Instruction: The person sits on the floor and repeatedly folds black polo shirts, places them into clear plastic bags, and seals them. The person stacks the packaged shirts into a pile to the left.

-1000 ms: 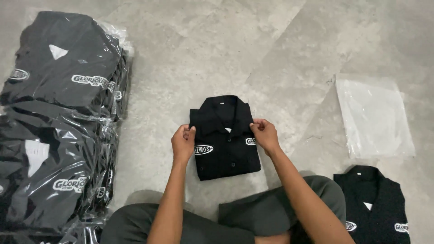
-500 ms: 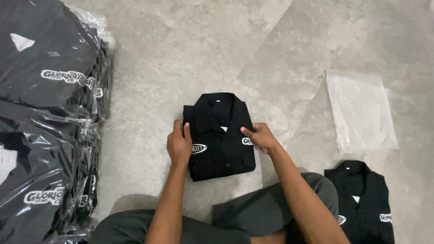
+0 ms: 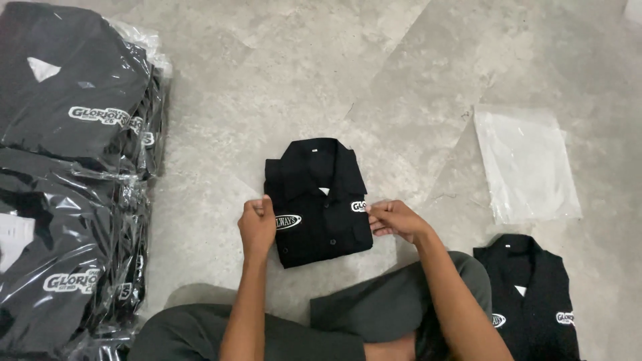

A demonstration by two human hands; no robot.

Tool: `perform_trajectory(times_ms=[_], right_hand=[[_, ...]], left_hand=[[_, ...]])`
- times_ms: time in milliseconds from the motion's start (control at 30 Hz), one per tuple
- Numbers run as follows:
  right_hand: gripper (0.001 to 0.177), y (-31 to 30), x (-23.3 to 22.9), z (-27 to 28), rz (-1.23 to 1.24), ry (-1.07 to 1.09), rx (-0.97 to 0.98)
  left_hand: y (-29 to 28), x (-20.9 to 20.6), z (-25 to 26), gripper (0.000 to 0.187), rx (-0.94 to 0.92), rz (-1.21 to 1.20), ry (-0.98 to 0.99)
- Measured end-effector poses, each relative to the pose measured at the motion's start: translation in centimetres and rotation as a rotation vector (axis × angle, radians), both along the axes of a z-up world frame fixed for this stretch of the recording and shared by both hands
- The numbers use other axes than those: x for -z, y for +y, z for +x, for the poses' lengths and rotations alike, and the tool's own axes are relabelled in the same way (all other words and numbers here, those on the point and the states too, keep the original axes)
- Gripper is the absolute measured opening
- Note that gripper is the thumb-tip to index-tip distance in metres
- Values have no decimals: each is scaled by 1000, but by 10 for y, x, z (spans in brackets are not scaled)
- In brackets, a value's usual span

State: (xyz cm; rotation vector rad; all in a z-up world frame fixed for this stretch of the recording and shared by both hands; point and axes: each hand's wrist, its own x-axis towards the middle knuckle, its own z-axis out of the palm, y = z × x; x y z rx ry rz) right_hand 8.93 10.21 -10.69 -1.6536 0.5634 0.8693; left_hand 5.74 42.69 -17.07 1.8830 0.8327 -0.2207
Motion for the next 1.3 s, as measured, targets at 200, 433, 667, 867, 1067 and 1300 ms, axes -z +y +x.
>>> perform_trajectory(times_ms=[200, 433, 667, 867, 1067, 1300], right_hand=[[20, -26, 38, -23, 46, -83, -147], [11, -25, 88, -43, 39, -263, -54], [22, -45, 138, -27, 211, -317, 66], [26, -51, 149, -34, 128, -373, -68], [28, -21, 76, -43, -5, -409, -23], [39, -36, 80, -50, 83, -279, -95]], left_hand=[[-8, -9, -64, 70, 87, -15, -6], [-18, -25, -62, 57, 235, -10, 51], [-17, 2, -59, 47, 106, -84, -98], [-21, -18, -70, 31, 214, -53, -25], [-14, 6, -65, 30, 215, -57, 21], [-9, -25, -72, 51, 197, -145, 30]])
